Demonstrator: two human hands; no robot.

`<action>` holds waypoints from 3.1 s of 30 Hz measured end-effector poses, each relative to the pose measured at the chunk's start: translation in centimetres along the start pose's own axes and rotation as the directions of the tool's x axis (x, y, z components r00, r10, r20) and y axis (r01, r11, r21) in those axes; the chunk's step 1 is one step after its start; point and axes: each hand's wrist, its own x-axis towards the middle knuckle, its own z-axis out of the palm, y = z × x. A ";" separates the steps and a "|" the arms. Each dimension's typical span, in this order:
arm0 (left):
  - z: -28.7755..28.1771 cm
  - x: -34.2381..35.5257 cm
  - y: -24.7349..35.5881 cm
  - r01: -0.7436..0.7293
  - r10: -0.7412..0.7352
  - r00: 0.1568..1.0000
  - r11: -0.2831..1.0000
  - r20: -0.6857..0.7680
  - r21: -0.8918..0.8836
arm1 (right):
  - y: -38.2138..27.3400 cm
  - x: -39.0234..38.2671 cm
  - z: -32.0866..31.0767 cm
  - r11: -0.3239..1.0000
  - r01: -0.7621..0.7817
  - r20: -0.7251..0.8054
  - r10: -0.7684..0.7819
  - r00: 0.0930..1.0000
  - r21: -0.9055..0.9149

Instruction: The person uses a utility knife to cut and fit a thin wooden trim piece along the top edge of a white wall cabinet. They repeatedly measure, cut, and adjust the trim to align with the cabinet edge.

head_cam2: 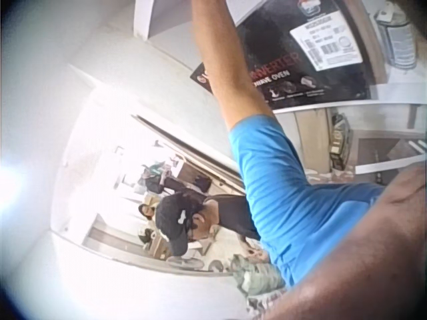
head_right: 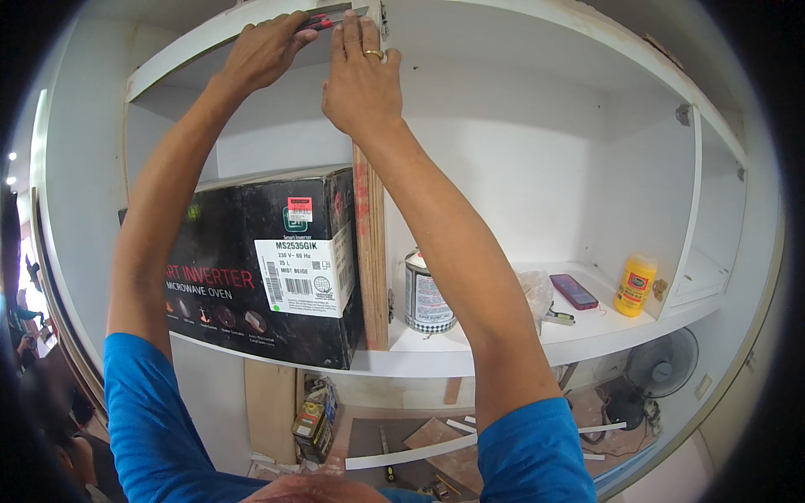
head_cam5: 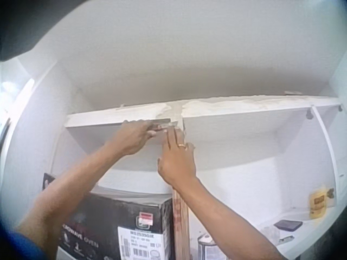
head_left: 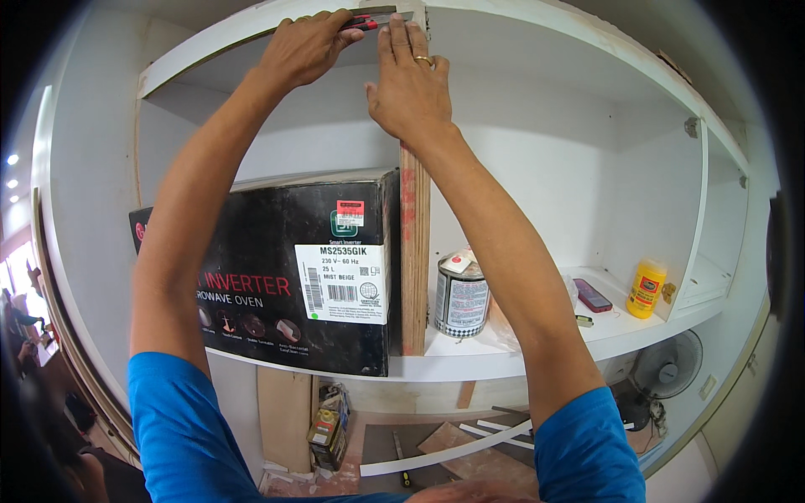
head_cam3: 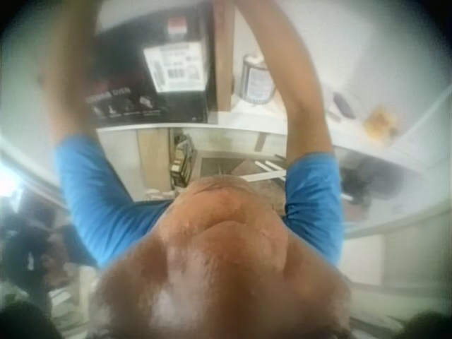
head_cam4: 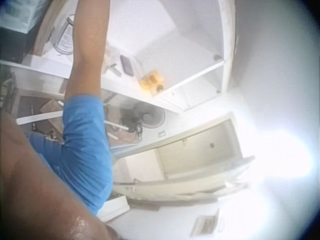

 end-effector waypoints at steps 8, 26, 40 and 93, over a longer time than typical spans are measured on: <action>0.8 0.5 -0.3 0.084 -0.082 0.996 0.992 -0.019 0.099 | 0.2 -0.2 0.1 1.000 0.008 -0.004 -0.008 1.000 0.023; 1.3 1.3 0.5 0.144 -0.144 0.989 0.985 -0.007 0.094 | -0.2 0.2 -0.7 1.000 -0.020 0.070 0.021 0.997 -0.020; 0.4 1.3 0.4 0.171 -0.177 0.983 0.978 0.041 0.117 | -0.3 0.2 -0.8 0.999 -0.035 0.094 0.037 0.995 -0.018; -0.7 2.7 2.1 0.172 -0.191 0.976 0.970 0.104 0.173 | -0.2 0.8 -1.8 0.949 -0.072 -0.108 0.110 0.988 0.307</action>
